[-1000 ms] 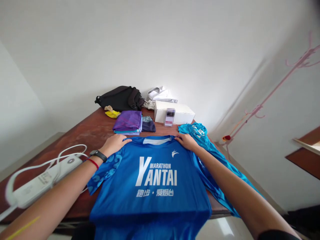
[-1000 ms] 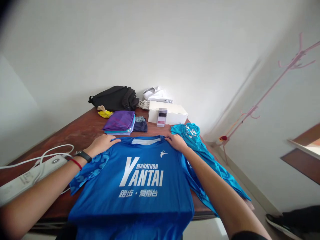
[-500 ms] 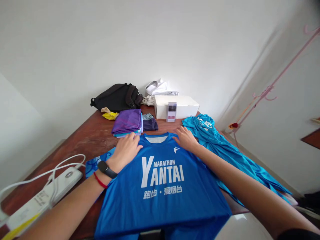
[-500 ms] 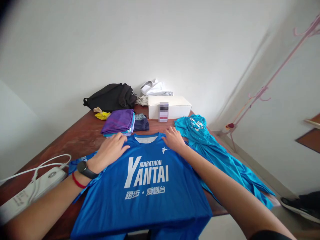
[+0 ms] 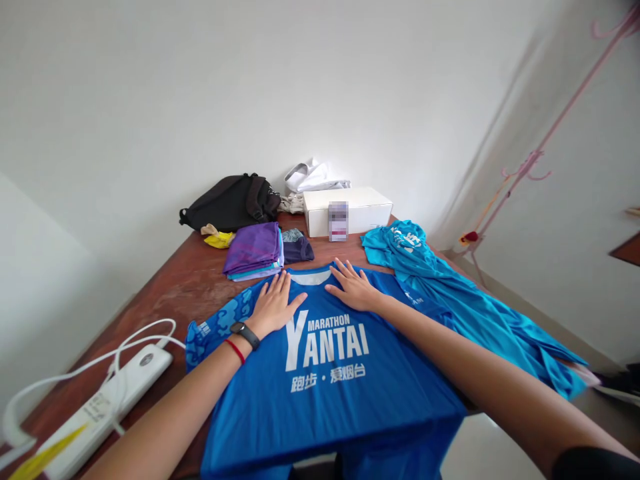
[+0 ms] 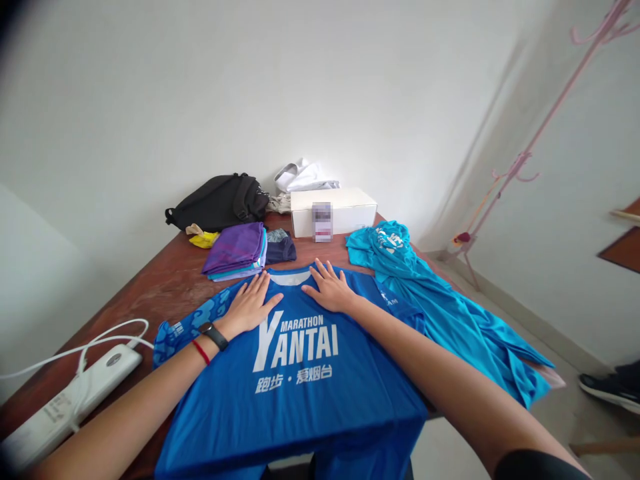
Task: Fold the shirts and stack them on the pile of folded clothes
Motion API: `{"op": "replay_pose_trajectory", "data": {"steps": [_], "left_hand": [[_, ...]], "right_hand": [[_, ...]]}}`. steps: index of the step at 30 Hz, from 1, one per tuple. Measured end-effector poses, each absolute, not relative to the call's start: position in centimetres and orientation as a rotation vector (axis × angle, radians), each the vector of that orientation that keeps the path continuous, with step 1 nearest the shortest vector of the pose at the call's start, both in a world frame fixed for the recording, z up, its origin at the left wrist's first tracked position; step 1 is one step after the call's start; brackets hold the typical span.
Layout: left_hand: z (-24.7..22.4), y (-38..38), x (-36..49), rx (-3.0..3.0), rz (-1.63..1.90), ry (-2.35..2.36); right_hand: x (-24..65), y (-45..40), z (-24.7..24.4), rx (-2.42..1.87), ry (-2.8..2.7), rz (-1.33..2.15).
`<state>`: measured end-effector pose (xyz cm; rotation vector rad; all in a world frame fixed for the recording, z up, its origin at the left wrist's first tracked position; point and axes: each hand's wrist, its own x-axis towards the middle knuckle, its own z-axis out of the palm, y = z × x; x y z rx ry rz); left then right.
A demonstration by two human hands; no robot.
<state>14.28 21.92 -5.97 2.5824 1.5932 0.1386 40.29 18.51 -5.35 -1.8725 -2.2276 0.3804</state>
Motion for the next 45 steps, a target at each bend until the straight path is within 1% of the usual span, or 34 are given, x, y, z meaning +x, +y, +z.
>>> {"op": "replay_pose_trajectory", "data": {"steps": [4, 9, 11, 14, 18, 25, 31, 35, 37, 40, 45], "left_hand": [[-5.3, 22.3, 14.7, 2.520, -0.012, 1.653], [-2.9, 23.0, 15.4, 2.392, -0.245, 1.620], [-2.1, 22.8, 16.1, 2.359, -0.265, 1.677], [-2.2, 22.0, 17.7, 2.436, -0.142, 1.674], [-3.9, 21.5, 18.8, 2.633, 0.051, 1.458], [-6.7, 22.2, 18.2, 2.674, 0.184, 1.392], [-6.6, 21.8, 18.1, 2.667, 0.330, 1.398], [-6.4, 21.6, 18.0, 2.686, 0.463, 1.462], [-6.6, 21.7, 17.8, 2.661, 0.478, 1.530], [-7.2, 22.1, 17.5, 2.573, 0.407, 1.603], [-7.7, 22.5, 17.1, 2.522, 0.331, 1.585]], "right_hand": [[40.5, 19.0, -6.2, -1.872, -2.258, 0.352], [40.6, 19.0, -6.7, -1.867, -2.258, 0.311], [40.6, 19.0, -6.6, -1.866, -2.261, 0.307], [40.5, 19.0, -6.5, -1.870, -2.258, 0.296], [40.4, 18.9, -6.5, -1.872, -2.248, 0.283], [40.7, 18.5, -5.9, -1.843, -2.221, 0.250], [41.0, 18.3, -6.0, -1.816, -2.324, 0.385], [41.1, 18.3, -6.0, -1.819, -2.306, 0.380], [41.1, 18.3, -6.0, -1.810, -2.284, 0.349], [41.2, 18.3, -5.9, -1.808, -2.259, 0.309], [41.2, 18.4, -6.0, -1.840, -2.316, 0.365]]}}
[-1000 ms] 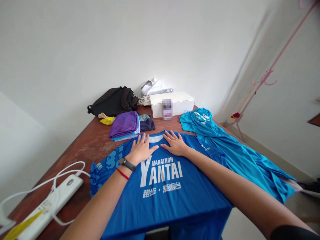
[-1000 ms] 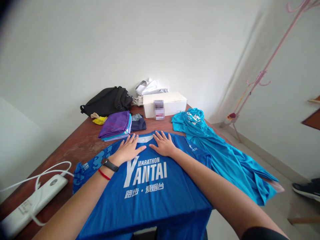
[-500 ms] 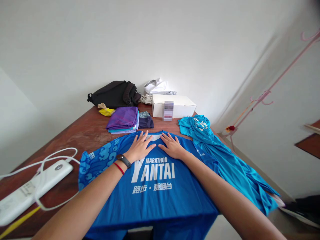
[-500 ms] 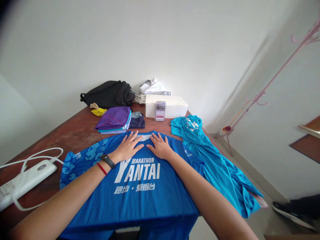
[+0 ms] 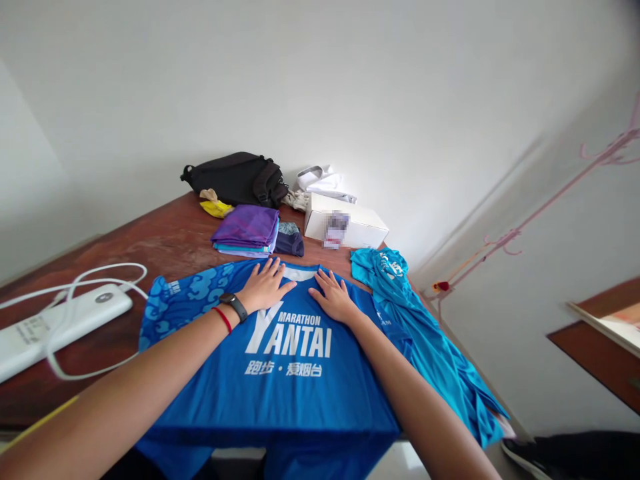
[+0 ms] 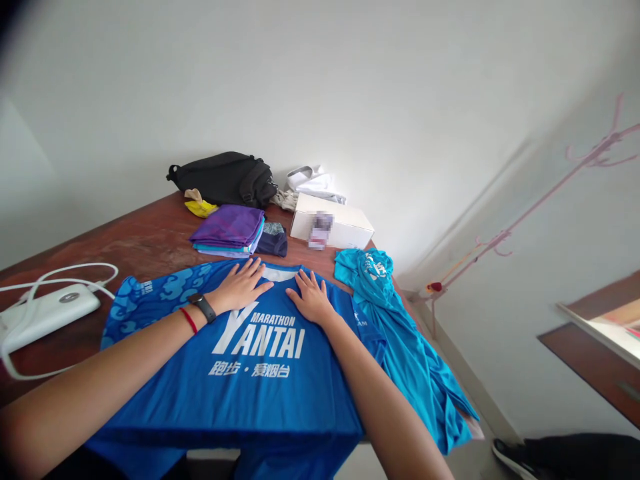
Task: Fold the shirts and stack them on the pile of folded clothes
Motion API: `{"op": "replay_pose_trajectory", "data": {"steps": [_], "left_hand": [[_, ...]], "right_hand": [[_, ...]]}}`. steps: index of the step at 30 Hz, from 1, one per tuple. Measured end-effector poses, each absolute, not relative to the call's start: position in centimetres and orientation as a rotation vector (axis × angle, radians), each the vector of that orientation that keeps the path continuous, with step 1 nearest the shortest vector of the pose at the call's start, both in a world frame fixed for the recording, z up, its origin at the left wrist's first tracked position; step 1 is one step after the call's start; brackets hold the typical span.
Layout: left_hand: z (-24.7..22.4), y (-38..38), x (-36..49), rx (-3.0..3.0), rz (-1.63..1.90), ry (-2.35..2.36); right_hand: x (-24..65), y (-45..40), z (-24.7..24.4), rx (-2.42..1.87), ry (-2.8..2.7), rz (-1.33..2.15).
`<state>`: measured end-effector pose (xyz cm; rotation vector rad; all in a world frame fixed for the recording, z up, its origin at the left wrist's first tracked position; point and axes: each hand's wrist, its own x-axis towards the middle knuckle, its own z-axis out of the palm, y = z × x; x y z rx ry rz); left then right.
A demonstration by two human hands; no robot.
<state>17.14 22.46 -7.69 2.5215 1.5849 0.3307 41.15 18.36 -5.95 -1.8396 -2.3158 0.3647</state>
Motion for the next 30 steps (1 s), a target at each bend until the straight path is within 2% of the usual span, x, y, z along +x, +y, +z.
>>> {"op": "replay_pose_trajectory", "data": {"steps": [4, 7, 11, 14, 23, 30], "left_hand": [[-6.9, 22.2, 17.3, 2.604, 0.498, 1.579], [-5.8, 21.8, 17.4, 2.719, 0.642, 1.401], [-5.1, 21.1, 17.3, 2.786, 0.557, 1.077], [-5.4, 20.9, 17.1, 2.731, 0.420, 1.027], [-6.3, 21.2, 17.1, 2.685, 0.374, 1.071], [-6.8, 21.8, 17.1, 2.625, 0.443, 1.537]], "right_hand": [[41.2, 18.5, -6.1, -1.846, -2.296, 0.356], [41.3, 18.7, -6.2, -1.836, -2.255, 0.313], [41.5, 18.9, -6.4, -1.803, -2.291, 0.313], [41.6, 19.0, -6.5, -1.805, -2.289, 0.324], [41.6, 19.3, -6.7, -1.860, -2.258, 0.310], [41.6, 19.3, -6.9, -1.907, -2.280, 0.326]]}}
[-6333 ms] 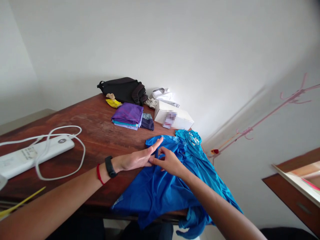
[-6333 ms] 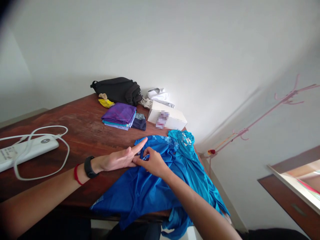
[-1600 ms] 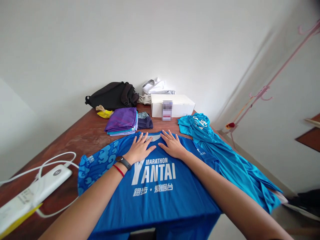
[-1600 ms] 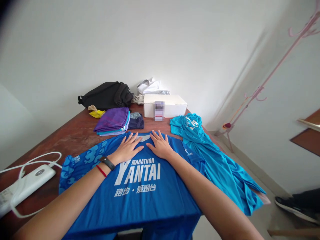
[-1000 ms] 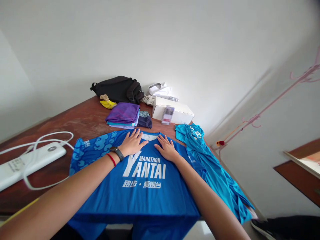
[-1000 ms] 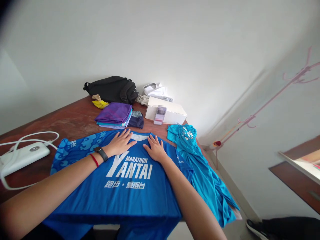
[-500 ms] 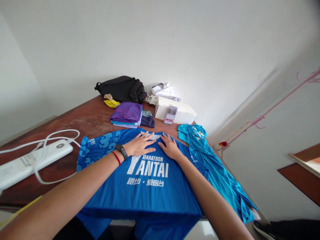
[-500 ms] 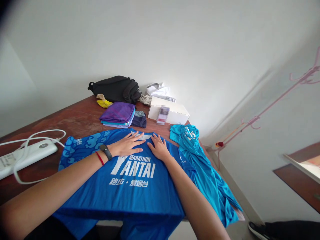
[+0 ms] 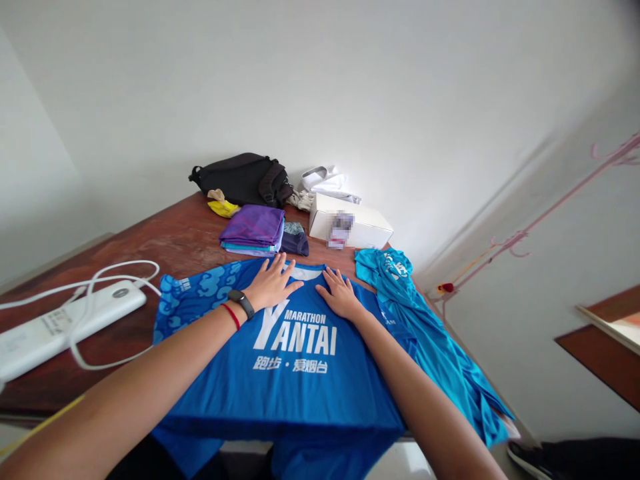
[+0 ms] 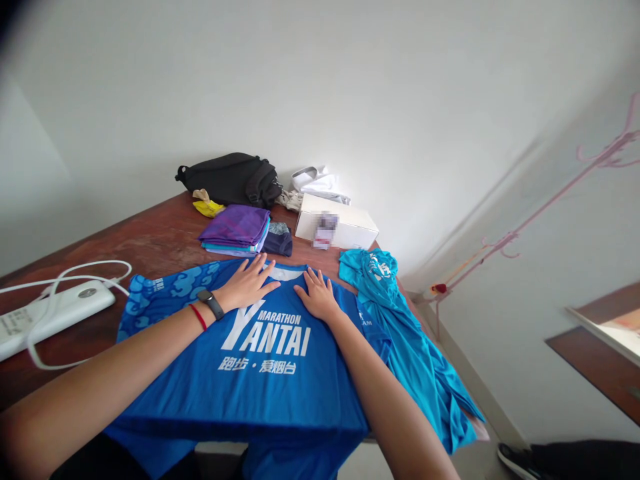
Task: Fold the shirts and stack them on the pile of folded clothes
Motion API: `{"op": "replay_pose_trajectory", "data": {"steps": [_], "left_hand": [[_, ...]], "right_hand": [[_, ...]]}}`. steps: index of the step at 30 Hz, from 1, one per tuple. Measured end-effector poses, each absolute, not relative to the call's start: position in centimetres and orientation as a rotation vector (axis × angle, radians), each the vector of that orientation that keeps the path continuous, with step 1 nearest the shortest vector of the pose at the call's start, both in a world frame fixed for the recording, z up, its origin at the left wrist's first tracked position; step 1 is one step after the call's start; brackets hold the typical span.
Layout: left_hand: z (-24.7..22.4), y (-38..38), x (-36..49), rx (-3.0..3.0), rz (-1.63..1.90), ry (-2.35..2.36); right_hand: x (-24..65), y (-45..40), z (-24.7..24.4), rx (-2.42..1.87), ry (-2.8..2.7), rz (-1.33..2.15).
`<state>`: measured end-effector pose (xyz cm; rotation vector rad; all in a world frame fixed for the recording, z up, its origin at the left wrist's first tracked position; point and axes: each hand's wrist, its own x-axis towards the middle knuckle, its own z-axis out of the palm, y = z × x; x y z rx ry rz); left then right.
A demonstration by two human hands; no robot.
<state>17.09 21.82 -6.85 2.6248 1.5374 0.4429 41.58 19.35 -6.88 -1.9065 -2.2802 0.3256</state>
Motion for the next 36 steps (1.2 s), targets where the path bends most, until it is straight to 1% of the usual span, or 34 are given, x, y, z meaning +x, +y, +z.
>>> {"op": "replay_pose_trajectory", "data": {"steps": [6, 10, 17, 29, 36], "left_hand": [[-6.85, 22.08, 16.86, 2.556, 0.331, 1.613], [-6.82, 22.06, 16.87, 2.558, 0.317, 1.614], [-7.17, 22.22, 16.87, 2.585, 0.416, 1.578], [-7.36, 22.51, 16.75, 2.595, 0.313, 1.590], [-7.39, 22.57, 16.75, 2.599, 0.328, 1.590]], "right_hand": [[41.58, 19.24, -6.49, -1.885, -2.210, 0.269], [41.62, 19.24, -6.56, -1.923, -2.239, 0.326], [41.58, 19.33, -6.69, -1.952, -2.256, 0.323], [41.59, 19.47, -6.89, -1.969, -2.239, 0.332], [41.60, 19.43, -6.82, -1.953, -2.230, 0.345]]}}
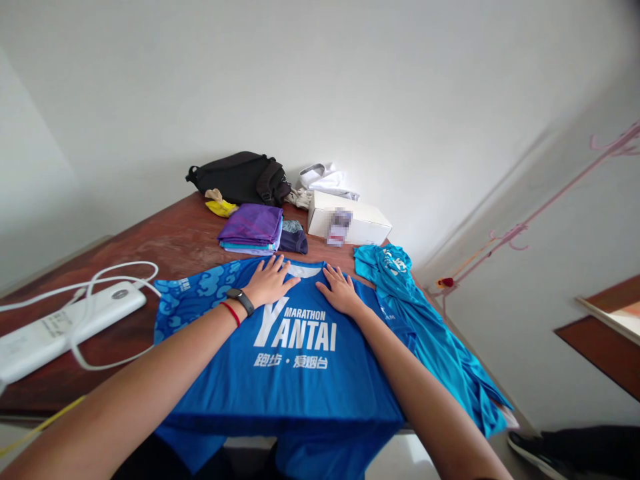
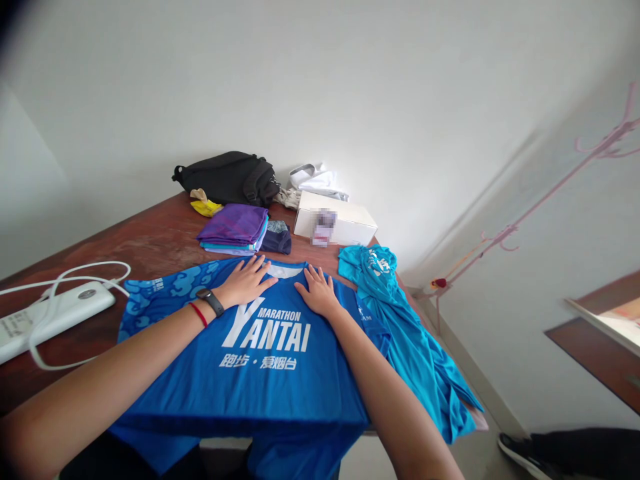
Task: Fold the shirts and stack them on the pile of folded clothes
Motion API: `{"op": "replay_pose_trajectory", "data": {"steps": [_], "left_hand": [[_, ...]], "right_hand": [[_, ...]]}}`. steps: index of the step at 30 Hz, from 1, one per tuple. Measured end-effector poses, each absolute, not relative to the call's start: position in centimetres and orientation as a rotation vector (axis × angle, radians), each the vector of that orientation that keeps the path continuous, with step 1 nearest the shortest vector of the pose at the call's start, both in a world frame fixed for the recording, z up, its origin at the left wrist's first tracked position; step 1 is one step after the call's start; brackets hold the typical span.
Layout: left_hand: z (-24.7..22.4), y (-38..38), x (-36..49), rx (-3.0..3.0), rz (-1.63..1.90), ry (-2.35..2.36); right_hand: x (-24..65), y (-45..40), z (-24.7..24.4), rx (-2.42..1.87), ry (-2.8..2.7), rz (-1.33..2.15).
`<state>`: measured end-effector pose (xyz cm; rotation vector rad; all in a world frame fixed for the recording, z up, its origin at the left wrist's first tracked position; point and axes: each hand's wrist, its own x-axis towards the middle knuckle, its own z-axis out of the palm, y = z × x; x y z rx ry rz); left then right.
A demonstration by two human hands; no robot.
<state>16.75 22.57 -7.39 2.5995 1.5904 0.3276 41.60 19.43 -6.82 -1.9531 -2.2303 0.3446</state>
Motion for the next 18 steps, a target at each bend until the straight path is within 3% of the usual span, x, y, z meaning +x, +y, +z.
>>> {"op": "replay_pose_trajectory", "data": {"steps": [18], "left_hand": [[-7.34, 22.53, 16.85, 2.587, 0.332, 1.604]], "right_hand": [[41.60, 19.34, -6.74, -1.943, -2.225, 0.352]]}}
